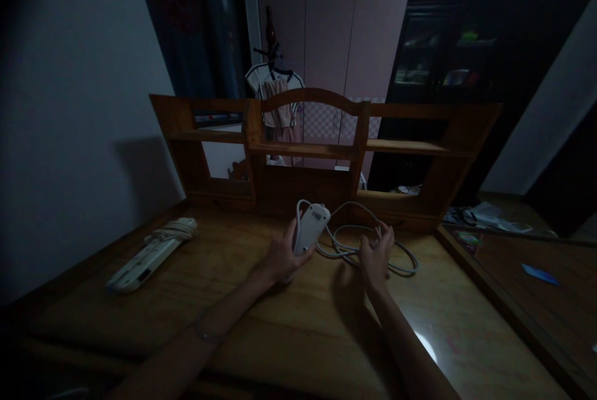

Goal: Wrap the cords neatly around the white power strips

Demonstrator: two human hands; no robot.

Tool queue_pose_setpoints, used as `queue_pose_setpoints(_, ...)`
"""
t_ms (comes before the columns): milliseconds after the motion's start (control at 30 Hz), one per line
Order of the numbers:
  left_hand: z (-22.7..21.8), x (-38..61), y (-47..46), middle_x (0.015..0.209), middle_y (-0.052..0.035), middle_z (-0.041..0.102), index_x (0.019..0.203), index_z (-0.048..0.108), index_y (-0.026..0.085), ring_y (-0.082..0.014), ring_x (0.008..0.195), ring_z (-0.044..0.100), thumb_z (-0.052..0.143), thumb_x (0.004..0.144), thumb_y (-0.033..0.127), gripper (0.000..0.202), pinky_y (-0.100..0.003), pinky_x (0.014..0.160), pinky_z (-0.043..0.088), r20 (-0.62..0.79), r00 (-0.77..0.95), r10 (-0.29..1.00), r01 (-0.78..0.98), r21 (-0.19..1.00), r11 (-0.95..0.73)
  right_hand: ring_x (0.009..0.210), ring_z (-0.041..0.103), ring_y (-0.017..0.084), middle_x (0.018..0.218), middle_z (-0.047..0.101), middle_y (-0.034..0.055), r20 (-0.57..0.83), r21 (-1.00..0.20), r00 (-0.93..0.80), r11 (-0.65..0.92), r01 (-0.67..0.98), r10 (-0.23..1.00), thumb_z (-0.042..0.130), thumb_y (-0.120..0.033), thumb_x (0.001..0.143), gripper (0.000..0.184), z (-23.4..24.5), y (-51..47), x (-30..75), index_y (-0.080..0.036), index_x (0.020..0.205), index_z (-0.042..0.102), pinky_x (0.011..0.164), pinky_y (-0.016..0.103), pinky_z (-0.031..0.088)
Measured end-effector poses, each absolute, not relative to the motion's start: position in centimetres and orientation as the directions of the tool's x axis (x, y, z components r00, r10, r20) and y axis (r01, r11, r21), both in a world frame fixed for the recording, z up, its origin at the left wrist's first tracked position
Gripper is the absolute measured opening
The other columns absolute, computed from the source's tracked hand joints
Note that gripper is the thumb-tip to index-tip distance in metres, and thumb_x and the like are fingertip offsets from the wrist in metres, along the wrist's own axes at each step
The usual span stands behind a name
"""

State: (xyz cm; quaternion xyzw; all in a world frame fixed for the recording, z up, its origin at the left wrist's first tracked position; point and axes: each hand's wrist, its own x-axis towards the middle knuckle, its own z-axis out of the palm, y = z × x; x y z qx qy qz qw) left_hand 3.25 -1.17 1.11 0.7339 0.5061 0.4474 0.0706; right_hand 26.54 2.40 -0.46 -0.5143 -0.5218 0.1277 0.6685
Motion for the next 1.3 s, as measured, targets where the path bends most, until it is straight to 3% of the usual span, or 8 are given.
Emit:
queue_pose_setpoints(100, 1.6, 3.2, -2.0, 0.129, -0.0161, 0.055, 0.148, 0.009, 0.019, -0.0292, 0.101, 0.063, 0.058, 0.081, 0.048, 0.087, -0.041, 0.085, 0.049, 0.604, 0.236, 0.761, 0.658, 0.477, -0.583, 0.124, 0.044, 0.026, 0.144, 0.031, 0.0131, 0.721, -0.673, 0.284, 0.544, 0.501, 0.632, 0.051, -0.028, 0.083, 0.051, 1.3, 0.9, 25.1, -0.021, 0.132, 0.040, 0.088, 0.041, 0.050)
queue_pose_setpoints(267, 1.7, 3.0, -2.6, 0.138, -0.0191, 0.045, 0.147, 0.005, 0.017, -0.0293, 0.116, 0.055, 0.055, 0.084, 0.044, 0.085, -0.042, 0.092, 0.048, 0.671, 0.455, 0.586, 0.509, 0.343, -0.789, 0.130, 0.038, 0.025, 0.145, 0.035, 0.0101, 0.771, -0.538, -0.061, 0.699, 0.470, 0.634, 0.058, -0.026, 0.081, 0.066, 2.0, -0.1, 23.6, -0.023, 0.141, 0.031, 0.106, 0.045, 0.036)
queue_pose_setpoints(367, 1.4, 3.2, -2.7, 0.131, -0.0197, 0.050, 0.147, 0.003, 0.016, -0.0292, 0.114, 0.056, 0.054, 0.083, 0.044, 0.086, -0.042, 0.089, 0.050, 0.678, 0.545, 0.494, 0.444, 0.266, -0.856, 0.130, 0.039, 0.026, 0.144, 0.037, 0.0105, 0.735, -0.567, -0.157, 0.725, 0.391, 0.660, 0.060, -0.027, 0.079, 0.071, 1.0, 0.3, 23.6, -0.022, 0.143, 0.030, 0.108, 0.046, 0.033)
queue_pose_setpoints(600, 1.1, 3.6, -2.5, 0.129, -0.0231, 0.049, 0.146, 0.002, 0.013, -0.0314, 0.111, 0.057, 0.054, 0.082, 0.045, 0.089, -0.042, 0.081, 0.053, 0.684, 0.580, 0.443, 0.465, 0.169, -0.869, 0.110, 0.054, 0.024, 0.124, 0.056, 0.0103, 0.629, -0.691, -0.298, 0.692, 0.208, 0.718, 0.058, -0.026, 0.076, 0.052, -0.1, 0.9, 23.5, -0.019, 0.127, 0.051, 0.094, 0.036, 0.046)
queue_pose_setpoints(800, 1.7, 3.8, -2.6, 0.140, -0.0189, 0.039, 0.148, 0.000, 0.018, -0.0288, 0.125, 0.046, 0.053, 0.083, 0.035, 0.086, -0.041, 0.098, 0.044, 0.701, 0.482, 0.526, 0.570, 0.206, -0.795, 0.097, 0.059, 0.025, 0.101, 0.066, 0.0108, 0.550, -0.679, -0.227, 0.589, 0.439, 0.804, 0.049, -0.027, 0.081, 0.022, -1.1, 0.7, 23.0, -0.018, 0.095, 0.063, 0.084, 0.038, 0.048)
queue_pose_setpoints(1000, 1.5, 3.4, -1.9, 0.136, -0.0156, 0.043, 0.148, 0.003, 0.022, -0.0278, 0.116, 0.052, 0.061, 0.079, 0.036, 0.091, -0.038, 0.087, 0.050, 0.682, 0.340, 0.647, 0.716, 0.258, -0.648, 0.077, 0.064, 0.023, 0.087, 0.069, 0.0080, 0.442, -0.618, -0.289, 0.522, 0.589, 0.849, 0.035, -0.030, 0.093, 0.027, -1.7, 0.9, 22.2, -0.021, 0.100, 0.060, 0.068, 0.032, 0.048)
queue_pose_setpoints(1167, 1.3, 3.6, -2.0, 0.141, -0.0186, 0.039, 0.149, -0.002, 0.018, -0.0289, 0.119, 0.050, 0.055, 0.084, 0.049, 0.091, -0.039, 0.090, 0.049, 0.697, 0.353, 0.624, 0.707, 0.238, -0.666, 0.081, 0.065, 0.025, 0.087, 0.070, 0.0111, 0.412, -0.539, -0.258, 0.462, 0.704, 0.874, 0.036, -0.025, 0.091, 0.028, -1.7, 0.9, 22.7, -0.018, 0.094, 0.063, 0.067, 0.030, 0.044)
queue_pose_setpoints(1300, 1.0, 4.0, -2.3, 0.142, -0.0225, 0.037, 0.149, -0.007, 0.015, -0.0323, 0.122, 0.048, 0.051, 0.085, 0.053, 0.093, -0.042, 0.090, 0.048, 0.701, 0.328, 0.633, 0.728, 0.239, -0.642, 0.081, 0.065, 0.026, 0.085, 0.069, 0.0113, 0.406, -0.535, -0.157, 0.373, 0.758, 0.900, 0.035, -0.026, 0.091, 0.031, -0.9, 0.5, 23.1, -0.017, 0.106, 0.061, 0.067, 0.029, 0.043)
